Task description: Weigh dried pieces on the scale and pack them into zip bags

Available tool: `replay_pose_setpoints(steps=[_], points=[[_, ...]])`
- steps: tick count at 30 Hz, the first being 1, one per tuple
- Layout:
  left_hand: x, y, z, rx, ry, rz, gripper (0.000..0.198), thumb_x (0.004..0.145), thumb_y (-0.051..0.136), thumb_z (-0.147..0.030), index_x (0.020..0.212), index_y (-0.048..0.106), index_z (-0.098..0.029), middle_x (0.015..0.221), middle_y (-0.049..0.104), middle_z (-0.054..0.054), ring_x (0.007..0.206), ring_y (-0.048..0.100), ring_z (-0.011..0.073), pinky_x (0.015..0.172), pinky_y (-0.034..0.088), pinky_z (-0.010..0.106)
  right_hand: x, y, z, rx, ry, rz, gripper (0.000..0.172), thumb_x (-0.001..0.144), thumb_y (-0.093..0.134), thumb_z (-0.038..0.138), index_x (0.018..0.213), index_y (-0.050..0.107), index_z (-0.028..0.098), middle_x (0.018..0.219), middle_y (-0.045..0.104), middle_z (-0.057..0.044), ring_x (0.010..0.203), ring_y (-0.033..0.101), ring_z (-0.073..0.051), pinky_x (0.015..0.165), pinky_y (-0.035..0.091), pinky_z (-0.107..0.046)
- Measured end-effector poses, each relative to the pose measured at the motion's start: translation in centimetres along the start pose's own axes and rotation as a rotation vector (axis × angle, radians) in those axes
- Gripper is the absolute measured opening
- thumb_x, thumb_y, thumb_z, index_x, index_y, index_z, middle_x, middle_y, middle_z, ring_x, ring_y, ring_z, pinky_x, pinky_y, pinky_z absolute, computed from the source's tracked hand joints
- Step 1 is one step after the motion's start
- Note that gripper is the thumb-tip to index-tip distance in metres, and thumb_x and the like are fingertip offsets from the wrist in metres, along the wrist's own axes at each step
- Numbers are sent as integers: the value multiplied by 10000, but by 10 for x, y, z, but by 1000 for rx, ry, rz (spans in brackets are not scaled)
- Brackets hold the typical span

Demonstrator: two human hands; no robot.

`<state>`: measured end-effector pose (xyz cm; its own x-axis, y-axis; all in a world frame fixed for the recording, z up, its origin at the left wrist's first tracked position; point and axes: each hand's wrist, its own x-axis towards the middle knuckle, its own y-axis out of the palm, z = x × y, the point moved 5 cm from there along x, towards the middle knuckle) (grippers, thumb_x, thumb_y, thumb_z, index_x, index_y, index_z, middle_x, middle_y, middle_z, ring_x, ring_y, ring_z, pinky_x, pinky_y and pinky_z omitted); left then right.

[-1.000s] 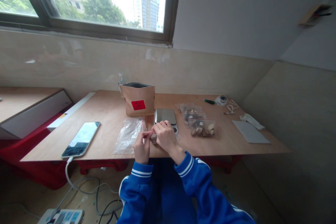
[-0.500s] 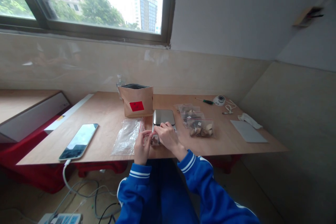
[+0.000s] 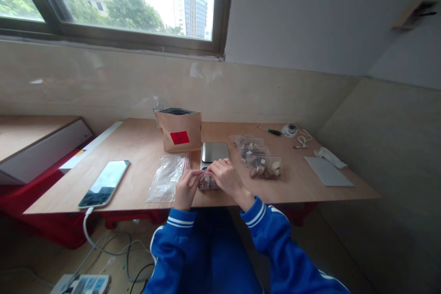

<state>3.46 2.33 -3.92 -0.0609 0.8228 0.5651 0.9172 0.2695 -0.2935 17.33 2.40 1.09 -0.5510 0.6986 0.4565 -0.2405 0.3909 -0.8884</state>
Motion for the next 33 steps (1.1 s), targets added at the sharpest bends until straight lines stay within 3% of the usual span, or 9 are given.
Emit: replay_pose_setpoints(steps=[7, 10, 13, 19, 24, 30, 33], points=[[-3, 8, -5, 59, 45, -54, 123, 848, 562, -309, 852, 657, -231, 804, 673, 26, 767, 628, 188, 741, 489, 315, 2, 9, 3, -75, 20, -8, 152, 878, 485, 65, 849, 599, 161, 857, 635, -58, 833, 533, -210, 784, 343, -321], [-5, 6, -4, 97, 61, -84, 122, 857, 545, -291, 835, 648, -228, 800, 672, 28, 772, 624, 192, 741, 486, 318, 1, 8, -1, -34, 13, 4, 116, 918, 494, 152, 864, 596, 164, 856, 639, -48, 816, 548, -198, 761, 353, -307], [-5, 2, -5, 131, 78, -78, 132, 863, 537, -286, 820, 644, -224, 783, 667, 28, 768, 618, 194, 740, 482, 320, -3, 7, -7, -16, -2, 55, 183, 947, 483, 270, 864, 604, 161, 846, 654, -47, 772, 565, -185, 708, 355, -299], [-4, 3, -10, 171, 127, 31, 159, 882, 520, -311, 877, 652, -222, 815, 668, 34, 795, 622, 190, 741, 470, 314, -11, 12, -14, 2, -25, 134, 186, 940, 485, 181, 822, 627, 163, 775, 685, -45, 743, 595, -168, 702, 336, -293], [1, 9, -18, 369, 179, 74, 184, 895, 519, -320, 900, 681, -233, 875, 698, 24, 832, 624, 183, 777, 403, 316, -6, 13, -9, -9, -48, 143, 183, 934, 479, 167, 846, 639, 156, 773, 693, -56, 732, 601, -174, 704, 328, -304], [2, 3, -19, 525, 208, 36, 220, 909, 484, -273, 862, 697, -246, 818, 709, 10, 793, 603, 185, 760, 350, 322, -14, 7, -20, -33, 32, 112, 249, 956, 468, 291, 812, 640, 181, 758, 689, -56, 758, 590, -180, 684, 319, -295], [2, 1, -17, 561, 235, 31, 216, 901, 489, -229, 855, 698, -256, 794, 706, 2, 781, 589, 189, 754, 336, 323, -20, 9, -25, 4, 82, 129, 198, 937, 504, 248, 809, 641, 182, 738, 692, -36, 721, 597, -157, 693, 318, -285]])
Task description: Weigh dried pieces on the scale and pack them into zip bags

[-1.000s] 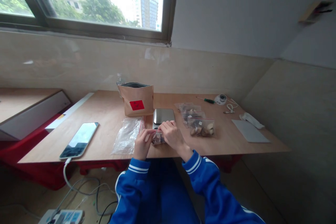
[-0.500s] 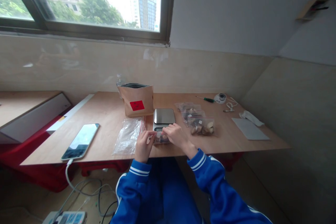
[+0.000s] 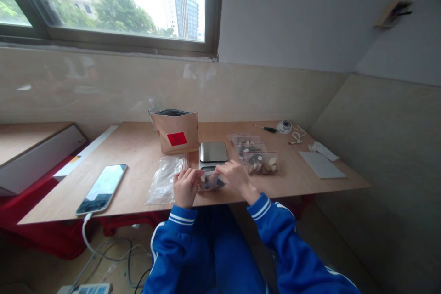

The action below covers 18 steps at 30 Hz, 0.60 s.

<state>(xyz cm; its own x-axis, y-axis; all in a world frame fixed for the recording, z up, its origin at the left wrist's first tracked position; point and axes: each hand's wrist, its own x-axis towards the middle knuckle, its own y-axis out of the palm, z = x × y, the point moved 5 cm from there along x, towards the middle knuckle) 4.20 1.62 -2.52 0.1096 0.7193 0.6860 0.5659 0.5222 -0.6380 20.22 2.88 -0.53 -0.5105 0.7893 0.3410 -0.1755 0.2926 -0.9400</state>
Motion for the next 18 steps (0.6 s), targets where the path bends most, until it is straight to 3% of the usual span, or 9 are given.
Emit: replay_pose_setpoints(steps=[11, 18], points=[[3, 13, 4, -23, 42, 80, 250, 902, 451, -201, 897, 697, -248, 807, 704, 16, 764, 586, 190, 740, 349, 318, -9, 12, -21, 68, 76, 85, 169, 925, 504, 211, 897, 666, 173, 837, 723, -69, 756, 649, -167, 730, 382, -272], [9, 17, 20, -96, -22, 63, 208, 885, 517, -304, 849, 715, -253, 706, 704, 7, 704, 593, 189, 709, 413, 310, -17, 14, -42, 219, 149, -11, 201, 919, 487, 159, 932, 684, 199, 918, 737, -53, 846, 679, -179, 755, 445, -253]])
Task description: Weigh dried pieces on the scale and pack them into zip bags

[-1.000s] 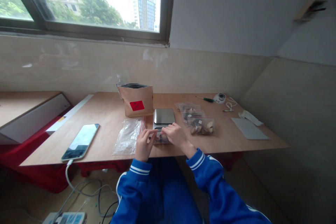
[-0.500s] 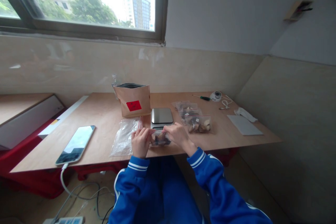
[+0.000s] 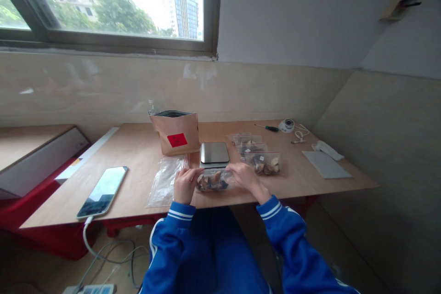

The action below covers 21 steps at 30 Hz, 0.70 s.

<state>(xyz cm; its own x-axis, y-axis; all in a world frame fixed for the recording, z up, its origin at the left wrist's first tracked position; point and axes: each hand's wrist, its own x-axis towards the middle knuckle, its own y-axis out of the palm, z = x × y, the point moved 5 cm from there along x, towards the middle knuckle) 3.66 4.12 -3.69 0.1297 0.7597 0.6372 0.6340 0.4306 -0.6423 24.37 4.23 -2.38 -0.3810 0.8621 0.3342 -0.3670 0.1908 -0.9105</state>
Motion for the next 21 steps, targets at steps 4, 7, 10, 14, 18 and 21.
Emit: replay_pose_setpoints(steps=[4, 7, 10, 14, 18, 21], points=[[5, -1, 3, -114, -7, 40, 228, 891, 477, -280, 790, 676, -235, 778, 714, 13, 734, 608, 179, 716, 463, 297, -2, -3, -10, 86, 80, -3, 225, 923, 477, 190, 915, 700, 218, 890, 746, -46, 814, 693, -189, 720, 464, -250], [8, -1, 1, -151, -16, 58, 227, 892, 457, -288, 789, 649, -228, 771, 704, 21, 749, 616, 183, 718, 473, 300, -5, -6, -20, 258, 137, -42, 245, 928, 460, 231, 908, 704, 231, 906, 744, -30, 835, 690, -181, 706, 472, -239], [9, 4, -3, -246, -25, 133, 233, 898, 438, -328, 817, 628, -219, 801, 705, 28, 748, 640, 171, 694, 484, 274, -11, -10, -28, 388, 175, -62, 277, 915, 432, 214, 877, 707, 212, 876, 741, -30, 809, 683, -174, 704, 480, -244], [11, 15, -12, -305, -77, 222, 256, 895, 441, -401, 837, 617, -225, 714, 682, 0, 646, 642, 142, 617, 471, 233, -21, -22, -35, 439, 210, -68, 286, 897, 420, 219, 913, 704, 200, 878, 737, -37, 794, 677, -179, 713, 490, -262], [9, 20, -18, -294, -142, 277, 281, 887, 450, -448, 814, 609, -228, 504, 559, -51, 464, 550, 111, 516, 420, 209, -35, -43, -59, 431, 256, -53, 300, 894, 399, 227, 935, 695, 204, 908, 731, -38, 801, 671, -187, 734, 500, -284], [10, 15, -16, -303, -174, 259, 302, 887, 442, -465, 811, 599, -217, 502, 561, -49, 438, 530, 107, 500, 416, 211, -48, -61, -98, 299, 323, -36, 303, 887, 401, 219, 919, 702, 208, 933, 728, -60, 847, 663, -208, 778, 494, -305]])
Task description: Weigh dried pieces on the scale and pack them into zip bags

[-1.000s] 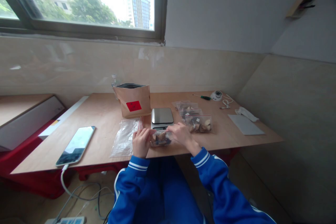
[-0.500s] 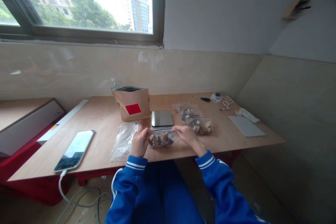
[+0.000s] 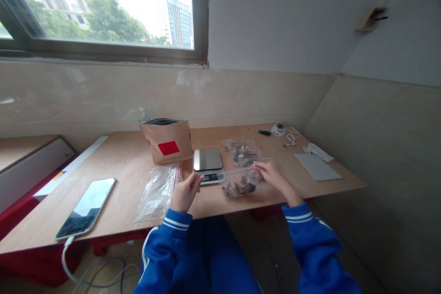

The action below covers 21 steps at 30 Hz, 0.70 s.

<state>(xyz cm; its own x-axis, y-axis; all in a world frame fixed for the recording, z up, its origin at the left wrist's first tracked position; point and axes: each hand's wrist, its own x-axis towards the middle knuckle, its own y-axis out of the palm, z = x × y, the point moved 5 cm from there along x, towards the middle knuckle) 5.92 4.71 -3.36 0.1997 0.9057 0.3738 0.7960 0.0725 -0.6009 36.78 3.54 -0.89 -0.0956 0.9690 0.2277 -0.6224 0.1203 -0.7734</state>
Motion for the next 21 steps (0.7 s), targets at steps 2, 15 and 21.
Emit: replay_pose_setpoints(steps=[2, 15, 21], points=[[3, -8, 0, -13, -28, -30, 317, 883, 441, -483, 825, 597, -214, 524, 579, -43, 441, 531, 111, 506, 426, 221, -1, -18, -26, -158, 93, -66, 316, 888, 394, 205, 963, 701, 203, 969, 719, -86, 898, 652, -227, 818, 484, -327], [100, -100, -24, 278, 47, -738, 331, 877, 483, -377, 1109, 587, -165, 1182, 567, 128, 1154, 491, 264, 1015, 358, 417, -22, 78, -14, -671, 222, -366, 448, 950, 344, 324, 1358, 496, 218, 1463, 373, -151, 1309, 353, -378, 1016, 331, -565], [114, -116, -10, 362, -32, -732, 252, 903, 440, -327, 1014, 627, -200, 1214, 578, 113, 1280, 408, 288, 1082, 233, 465, 11, 70, -29, -668, 271, -269, 452, 948, 340, 309, 1362, 495, 217, 1491, 344, -151, 1346, 294, -423, 1006, 307, -639]])
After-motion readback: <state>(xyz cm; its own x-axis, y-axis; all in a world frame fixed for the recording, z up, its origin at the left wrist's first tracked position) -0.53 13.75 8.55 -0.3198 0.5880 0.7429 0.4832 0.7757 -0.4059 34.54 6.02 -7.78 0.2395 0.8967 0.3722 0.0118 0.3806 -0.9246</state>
